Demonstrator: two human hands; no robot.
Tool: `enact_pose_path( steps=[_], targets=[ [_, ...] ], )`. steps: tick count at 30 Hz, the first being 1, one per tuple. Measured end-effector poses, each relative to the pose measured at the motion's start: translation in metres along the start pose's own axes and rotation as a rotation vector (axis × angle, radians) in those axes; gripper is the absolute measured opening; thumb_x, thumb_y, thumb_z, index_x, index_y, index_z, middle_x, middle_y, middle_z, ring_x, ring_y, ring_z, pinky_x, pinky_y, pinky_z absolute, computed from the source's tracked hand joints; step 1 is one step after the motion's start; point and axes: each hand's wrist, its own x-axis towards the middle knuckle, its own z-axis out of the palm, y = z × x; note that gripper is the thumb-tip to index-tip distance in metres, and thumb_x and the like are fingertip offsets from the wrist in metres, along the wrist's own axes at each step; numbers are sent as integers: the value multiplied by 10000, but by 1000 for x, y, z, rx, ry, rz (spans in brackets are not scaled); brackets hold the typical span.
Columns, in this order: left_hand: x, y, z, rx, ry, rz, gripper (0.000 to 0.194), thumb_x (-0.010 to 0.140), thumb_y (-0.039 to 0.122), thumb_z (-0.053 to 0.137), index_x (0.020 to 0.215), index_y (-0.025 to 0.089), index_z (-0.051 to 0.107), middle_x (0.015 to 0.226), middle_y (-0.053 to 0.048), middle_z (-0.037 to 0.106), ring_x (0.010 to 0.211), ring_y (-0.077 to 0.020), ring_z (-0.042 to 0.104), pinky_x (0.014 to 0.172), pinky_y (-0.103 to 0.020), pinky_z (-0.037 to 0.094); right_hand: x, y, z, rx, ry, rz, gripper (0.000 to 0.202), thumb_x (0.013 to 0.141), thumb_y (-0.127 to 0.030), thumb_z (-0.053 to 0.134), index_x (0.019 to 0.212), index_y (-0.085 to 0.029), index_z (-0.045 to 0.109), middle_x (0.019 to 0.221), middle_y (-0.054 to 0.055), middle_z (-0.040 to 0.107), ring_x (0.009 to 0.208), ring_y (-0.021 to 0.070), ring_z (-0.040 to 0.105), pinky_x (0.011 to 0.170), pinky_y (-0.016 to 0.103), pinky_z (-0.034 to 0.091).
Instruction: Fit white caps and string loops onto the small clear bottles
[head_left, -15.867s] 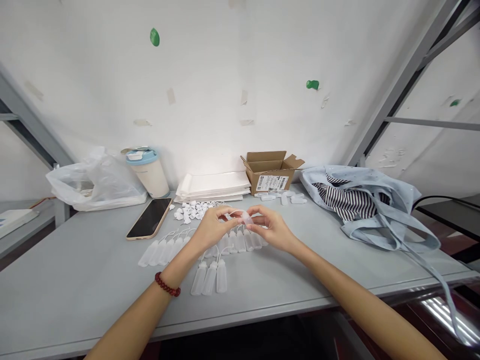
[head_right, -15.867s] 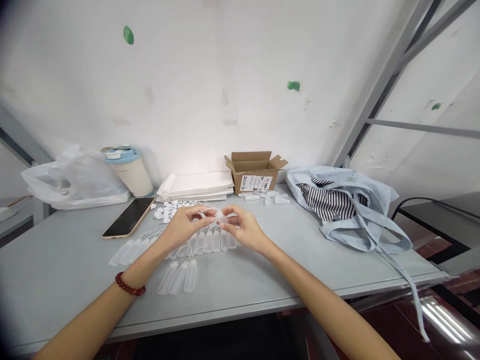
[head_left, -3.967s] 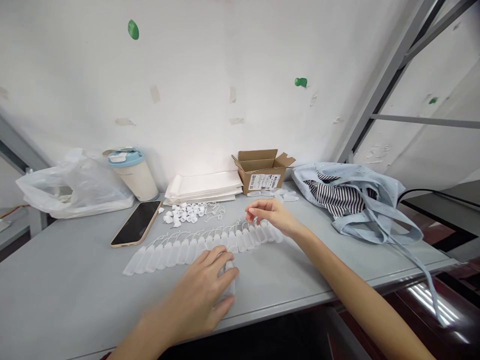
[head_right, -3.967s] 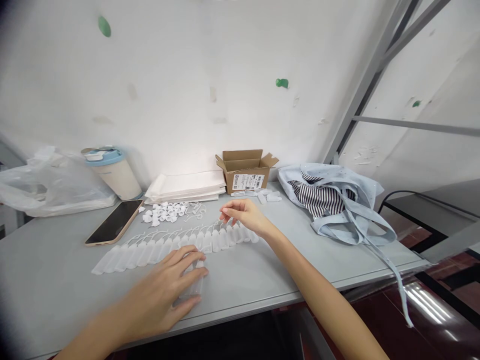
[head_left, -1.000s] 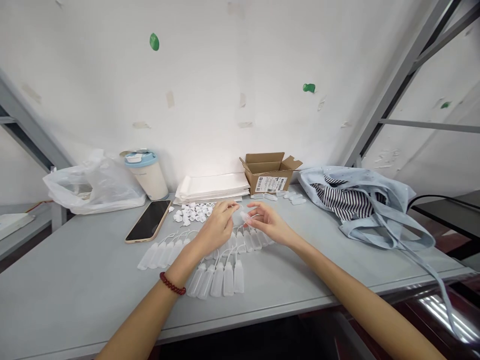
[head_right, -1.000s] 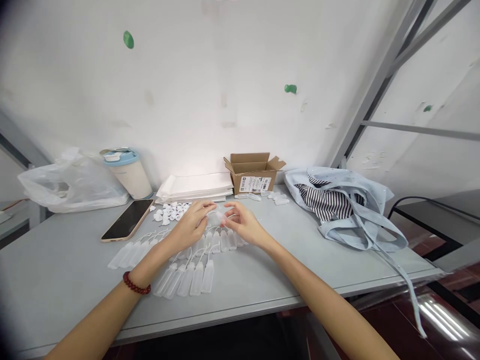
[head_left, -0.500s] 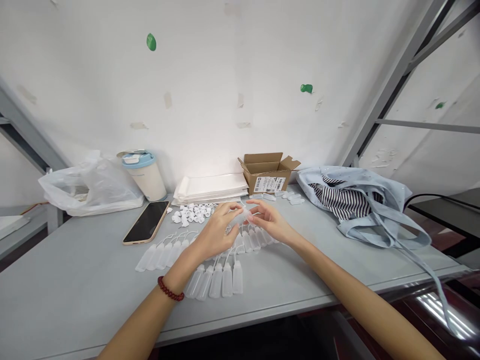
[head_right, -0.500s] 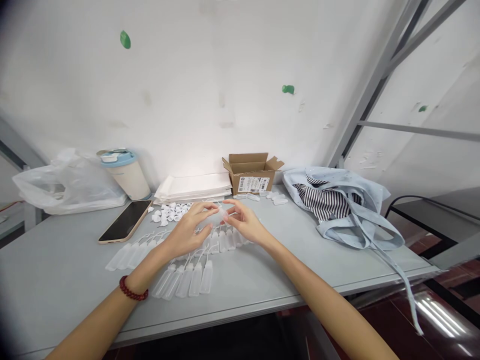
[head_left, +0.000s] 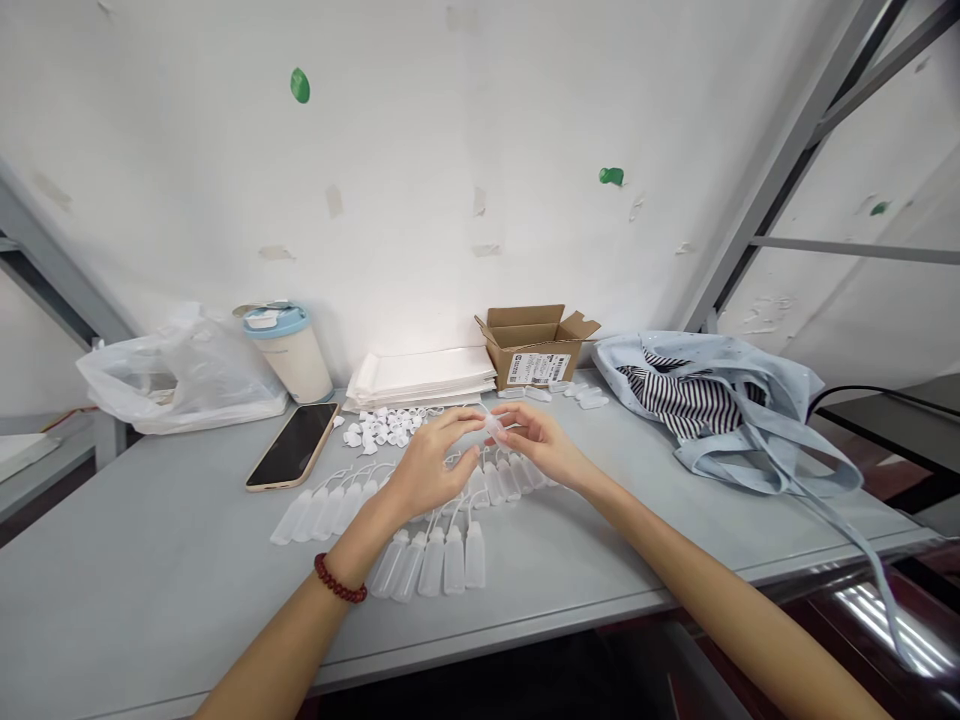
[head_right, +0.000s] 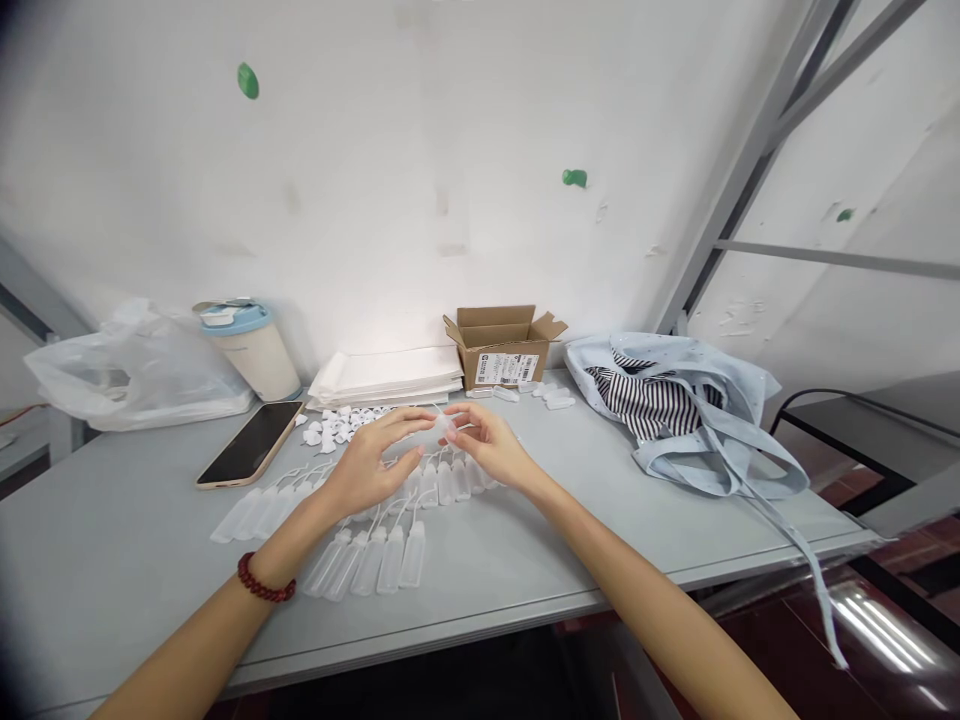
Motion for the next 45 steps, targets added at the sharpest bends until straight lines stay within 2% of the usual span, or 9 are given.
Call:
enact_pose_path(
  steps=[10,17,24,31,34,37,40,45],
  targets=[
    [-1,0,6,75,98,68,226,837,119,492,951,148,685,1052,-111,701,991,-208,652,860,-357,536,1,-1,5,61,58,13,307,791,-402,656,1016,-210,574,1021,54,609,886,195,660,833,379,497],
    [-1,1,7,44,92,72,236,818,97,498,936,163,692,1007,-90,720,946,-201,666,836,-346,539,1,-2,4,48,117,6,269,790,-395,651,966,-208,574,971,34,598,872,183,653,796,346,487],
    [2,6,4,-17,96,-95,229,814,116,512,982,167,658,976,-66,710,883,-180,657,784,-313,533,-1,-6,4,188,25,78,269,783,-363,673,986,-214,579,987,33,643,875,179,673,837,344,473],
    [3,8,5,-100,105,-137,188,846,177,531,995,192,643,984,-60,666,895,-173,619,752,-295,517,-4,-13,6,337,-83,136,323,792,-319,682,1061,-220,533,936,46,703,907,191,670,860,353,458],
    [3,7,6,-149,88,-155,189,866,219,534,1012,205,652,1016,-61,663,929,-177,611,757,-298,519,-4,-15,6,402,-143,160,360,787,-324,687,1085,-215,518,941,50,700,884,192,672,819,341,470],
    [4,7,7,-168,86,-177,180,869,232,541,997,213,667,1011,-56,678,931,-180,618,759,-304,522,-4,-15,5,435,-180,182,383,780,-336,689,1101,-223,514,965,50,688,854,192,670,703,299,483],
    [4,7,7,-166,88,-188,161,863,248,556,958,212,681,969,-48,702,868,-176,639,752,-309,530,-5,-13,6,431,-193,179,378,781,-337,685,1106,-241,517,1008,53,676,857,190,661,614,259,459],
    [4,8,6,-191,97,-227,151,853,284,576,909,209,694,912,-40,714,781,-164,654,736,-300,537,-5,-10,8,394,-155,150,333,786,-346,683,1069,-231,552,972,50,675,876,183,647,656,265,455]
  ],
)
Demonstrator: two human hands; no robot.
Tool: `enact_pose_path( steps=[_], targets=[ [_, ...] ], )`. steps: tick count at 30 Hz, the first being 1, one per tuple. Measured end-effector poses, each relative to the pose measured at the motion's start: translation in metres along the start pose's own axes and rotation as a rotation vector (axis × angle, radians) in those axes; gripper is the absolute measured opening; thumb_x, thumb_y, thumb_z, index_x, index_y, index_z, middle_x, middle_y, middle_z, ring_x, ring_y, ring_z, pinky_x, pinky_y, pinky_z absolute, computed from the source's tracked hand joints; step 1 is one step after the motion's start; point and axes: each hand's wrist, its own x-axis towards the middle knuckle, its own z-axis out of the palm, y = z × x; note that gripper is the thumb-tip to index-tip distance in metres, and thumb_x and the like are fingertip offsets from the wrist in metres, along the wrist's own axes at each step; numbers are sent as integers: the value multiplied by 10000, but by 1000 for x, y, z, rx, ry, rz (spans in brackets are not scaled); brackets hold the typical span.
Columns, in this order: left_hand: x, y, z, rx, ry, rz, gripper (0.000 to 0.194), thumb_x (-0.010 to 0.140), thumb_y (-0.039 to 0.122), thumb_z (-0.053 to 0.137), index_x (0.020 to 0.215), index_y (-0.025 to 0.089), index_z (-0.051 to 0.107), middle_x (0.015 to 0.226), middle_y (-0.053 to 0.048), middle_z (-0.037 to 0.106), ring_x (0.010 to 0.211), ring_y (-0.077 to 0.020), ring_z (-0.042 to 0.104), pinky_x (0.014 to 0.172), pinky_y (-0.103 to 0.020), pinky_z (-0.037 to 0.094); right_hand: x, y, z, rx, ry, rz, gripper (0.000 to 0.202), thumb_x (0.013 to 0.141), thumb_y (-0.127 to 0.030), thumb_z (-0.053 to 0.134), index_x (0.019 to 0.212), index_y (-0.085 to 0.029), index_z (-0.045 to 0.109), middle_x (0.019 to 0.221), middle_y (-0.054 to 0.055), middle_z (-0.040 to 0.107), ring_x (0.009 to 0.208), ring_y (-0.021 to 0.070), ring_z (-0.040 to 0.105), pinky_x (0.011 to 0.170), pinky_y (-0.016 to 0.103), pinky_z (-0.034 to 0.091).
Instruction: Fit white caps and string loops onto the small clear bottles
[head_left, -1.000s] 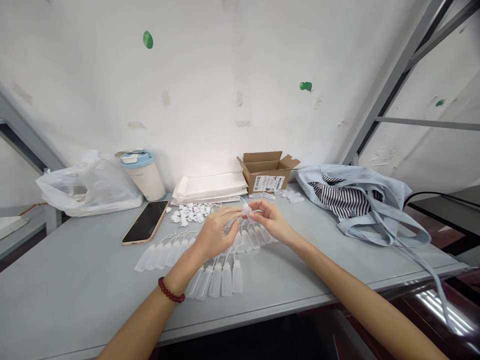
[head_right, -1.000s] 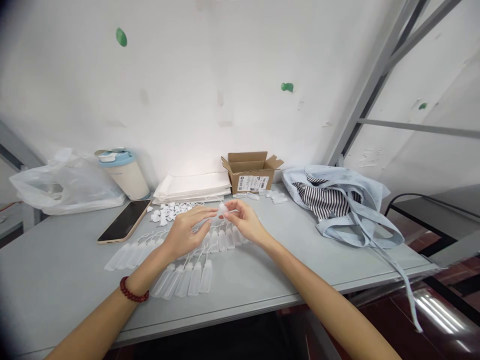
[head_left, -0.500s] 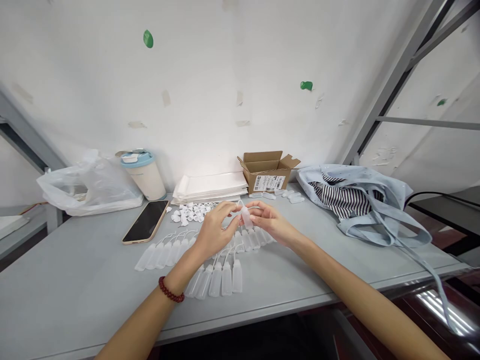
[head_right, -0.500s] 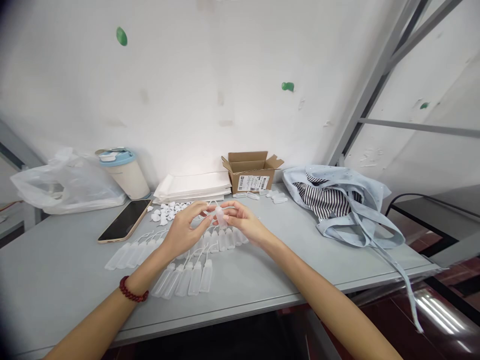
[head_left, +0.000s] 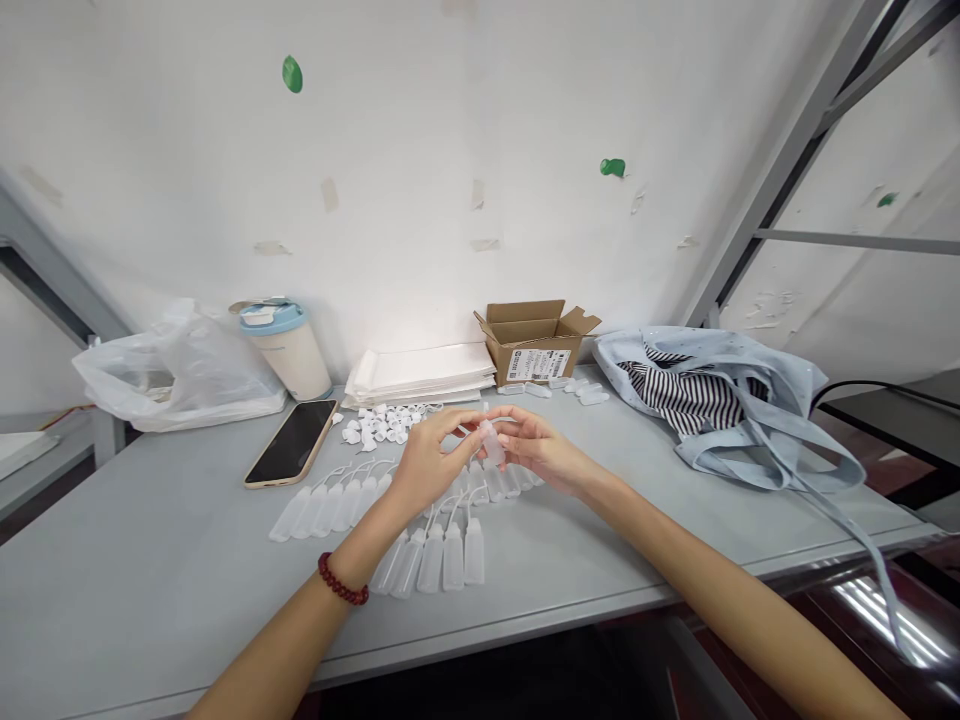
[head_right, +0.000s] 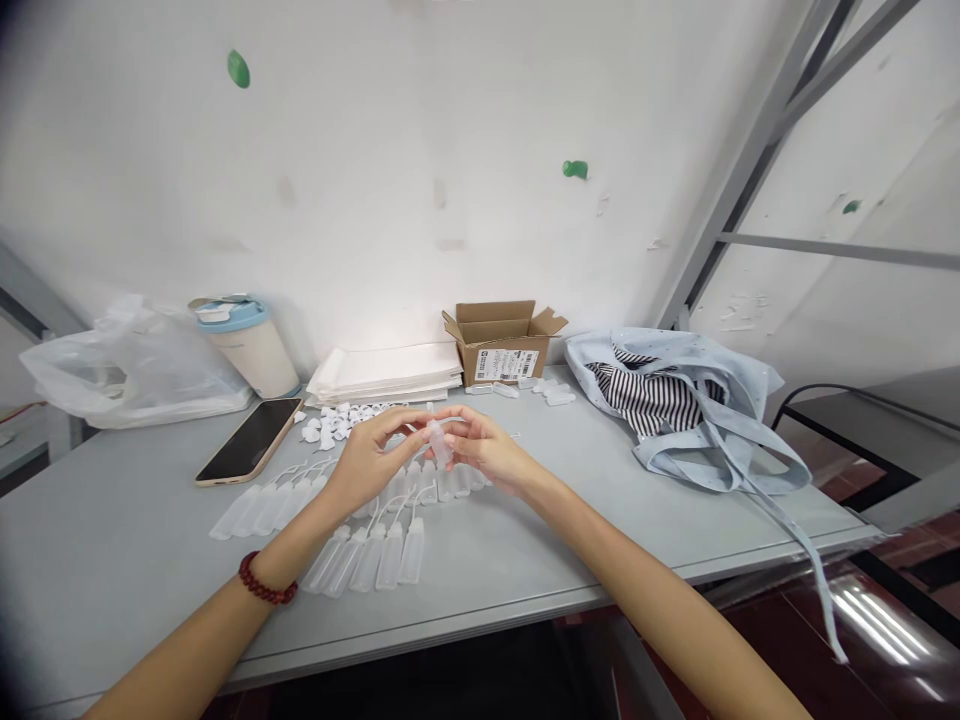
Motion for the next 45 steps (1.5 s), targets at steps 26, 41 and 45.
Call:
enact_pose_path(
  steps=[26,41,45],
  targets=[
    [-2,5,-1,219,140,259,179,866,213,559,1023,196,643,1015,-87,651,962,-203,616,837,-355,523,0,-3,3,68,51,-7,275,792,-392,674,980,-201,613,931,52,686,895,185,660,802,343,514],
    [-4,1,-3,359,-62,419,398,811,189,598,1197,194,502,1162,-123,584,1105,-270,525,911,-457,474,-2,-6,0,36,-37,24,308,832,-403,631,1059,-196,618,1008,78,697,1010,211,643,907,375,468],
    [-9,17,-10,408,-137,422,377,793,177,605,1158,158,513,1136,-123,595,1093,-266,512,906,-429,472,-2,-9,-5,-27,21,1,252,805,-386,656,966,-192,659,947,53,705,924,188,659,921,383,463]
  ],
)
